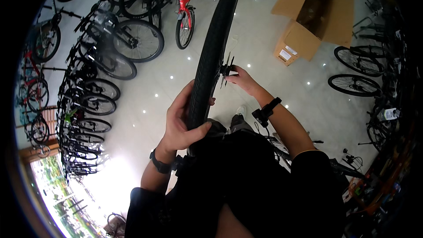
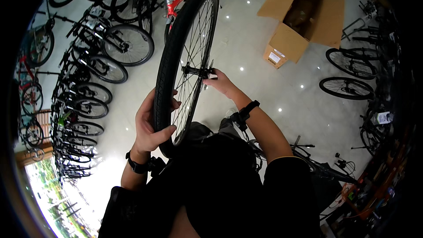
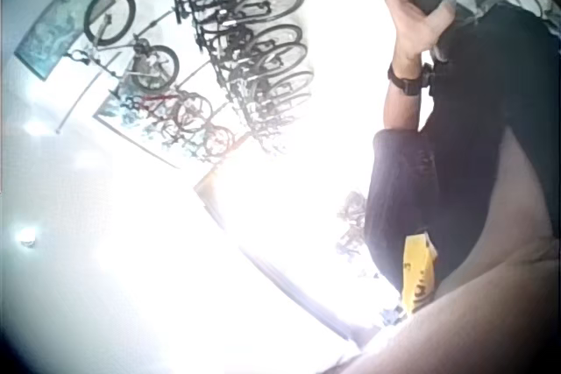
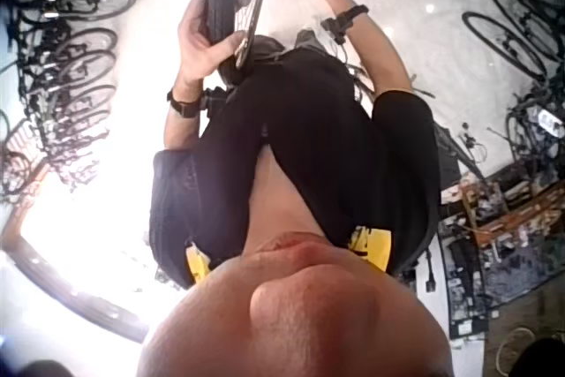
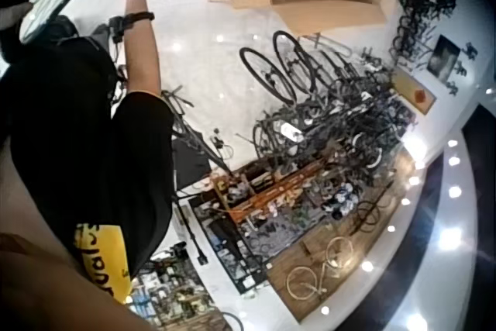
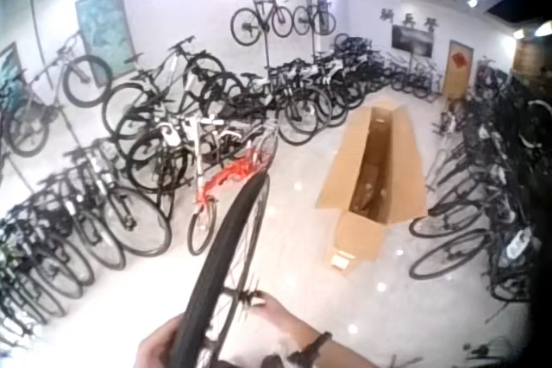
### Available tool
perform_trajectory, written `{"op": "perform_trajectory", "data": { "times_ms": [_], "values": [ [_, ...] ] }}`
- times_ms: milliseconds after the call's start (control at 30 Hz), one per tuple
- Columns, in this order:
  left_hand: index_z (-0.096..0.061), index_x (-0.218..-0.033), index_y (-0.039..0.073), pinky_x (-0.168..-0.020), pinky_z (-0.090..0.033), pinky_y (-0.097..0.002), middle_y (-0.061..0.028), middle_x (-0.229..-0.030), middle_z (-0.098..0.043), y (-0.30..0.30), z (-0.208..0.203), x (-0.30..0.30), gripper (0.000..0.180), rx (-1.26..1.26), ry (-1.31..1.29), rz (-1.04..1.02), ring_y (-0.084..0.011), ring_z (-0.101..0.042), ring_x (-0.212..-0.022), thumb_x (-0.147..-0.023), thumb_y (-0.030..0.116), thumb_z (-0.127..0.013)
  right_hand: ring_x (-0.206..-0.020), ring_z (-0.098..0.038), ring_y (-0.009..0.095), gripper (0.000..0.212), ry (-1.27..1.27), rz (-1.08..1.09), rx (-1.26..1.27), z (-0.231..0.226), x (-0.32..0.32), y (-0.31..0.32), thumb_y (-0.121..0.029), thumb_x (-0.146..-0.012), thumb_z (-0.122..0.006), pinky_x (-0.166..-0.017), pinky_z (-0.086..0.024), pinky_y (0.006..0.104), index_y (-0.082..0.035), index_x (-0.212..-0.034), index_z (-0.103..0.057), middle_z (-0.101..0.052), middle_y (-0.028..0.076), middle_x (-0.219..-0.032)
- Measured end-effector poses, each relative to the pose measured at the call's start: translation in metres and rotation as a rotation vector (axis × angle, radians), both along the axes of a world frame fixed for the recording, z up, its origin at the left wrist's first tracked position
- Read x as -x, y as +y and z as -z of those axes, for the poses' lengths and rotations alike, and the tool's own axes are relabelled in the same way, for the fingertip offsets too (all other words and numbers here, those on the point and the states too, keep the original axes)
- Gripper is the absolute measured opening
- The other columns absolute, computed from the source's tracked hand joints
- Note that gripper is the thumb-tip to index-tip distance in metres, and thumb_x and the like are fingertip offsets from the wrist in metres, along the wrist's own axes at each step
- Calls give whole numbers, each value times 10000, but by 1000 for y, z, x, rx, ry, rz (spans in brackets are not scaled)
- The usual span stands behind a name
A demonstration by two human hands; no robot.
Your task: The person assembles a bicycle in a workshop, removing packaging materials from the handlebars and frame. They install the front wheel onto the fork, secure it with a quick-release skewer, and apply lubricant to the disc brake rotor using a grease gun.
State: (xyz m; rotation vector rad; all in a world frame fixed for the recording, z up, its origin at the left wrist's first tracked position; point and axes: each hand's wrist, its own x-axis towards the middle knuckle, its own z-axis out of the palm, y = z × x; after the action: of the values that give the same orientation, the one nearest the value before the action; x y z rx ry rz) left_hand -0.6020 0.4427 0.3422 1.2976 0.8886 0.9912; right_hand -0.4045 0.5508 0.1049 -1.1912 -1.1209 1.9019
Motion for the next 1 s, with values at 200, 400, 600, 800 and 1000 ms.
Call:
{"op": "perform_trajectory", "data": {
  "times_ms": [200, 400, 600, 800, 1000],
  "values": [
    [-231, -1457, -81, -1036, -395, -367, -161, -1253, -526, 65, 6, -10, 880, -2, -48, 72, -223, -547, -1147, -697, -53, -674, -888, -616, 173, 498, -31, 61, -159, 5, -36, 49, -69, -789, -621, -824, -492, 298, 30, -1266, -520, -640, 97, -1071],
    [-231, -1459, -72, -1001, -418, -335, -147, -1268, -514, 138, 24, -27, 872, 4, -86, 160, -202, -561, -1098, -698, -74, -658, -777, -646, 179, 378, -550, 334, -270, 29, -44, 104, -75, -773, -570, -682, -514, 315, 68, -1123, -574, -654, 136, -875],
    [-310, -1417, -61, -797, -462, -268, -128, -1258, -513, 245, 25, -19, 804, 40, -72, 86, -142, -526, -890, -671, -92, -609, -720, -635, 170, 181, -188, 409, -133, 46, -143, 151, 3, -807, -509, -669, -526, 352, 77, -961, -567, -622, 120, -752],
    [-299, -1415, -59, -785, -449, -272, -127, -1245, -498, 312, 33, -39, 836, -15, -115, 106, -147, -517, -893, -651, -58, -638, -856, -667, 299, 267, -849, 217, 328, 0, -245, 140, -48, -778, -571, -766, -524, 382, 44, -1026, -598, -649, 180, -811],
    [-274, -1436, -59, -851, -467, -287, -119, -1261, -499, 362, 37, -74, 847, -34, -39, 76, -158, -536, -971, -672, -78, -639, -673, -680, 315, 279, -1289, 854, -592, -41, -353, 251, -169, -838, -645, -633, -527, 392, 101, -905, -636, -688, 165, -785]
  ]
}}
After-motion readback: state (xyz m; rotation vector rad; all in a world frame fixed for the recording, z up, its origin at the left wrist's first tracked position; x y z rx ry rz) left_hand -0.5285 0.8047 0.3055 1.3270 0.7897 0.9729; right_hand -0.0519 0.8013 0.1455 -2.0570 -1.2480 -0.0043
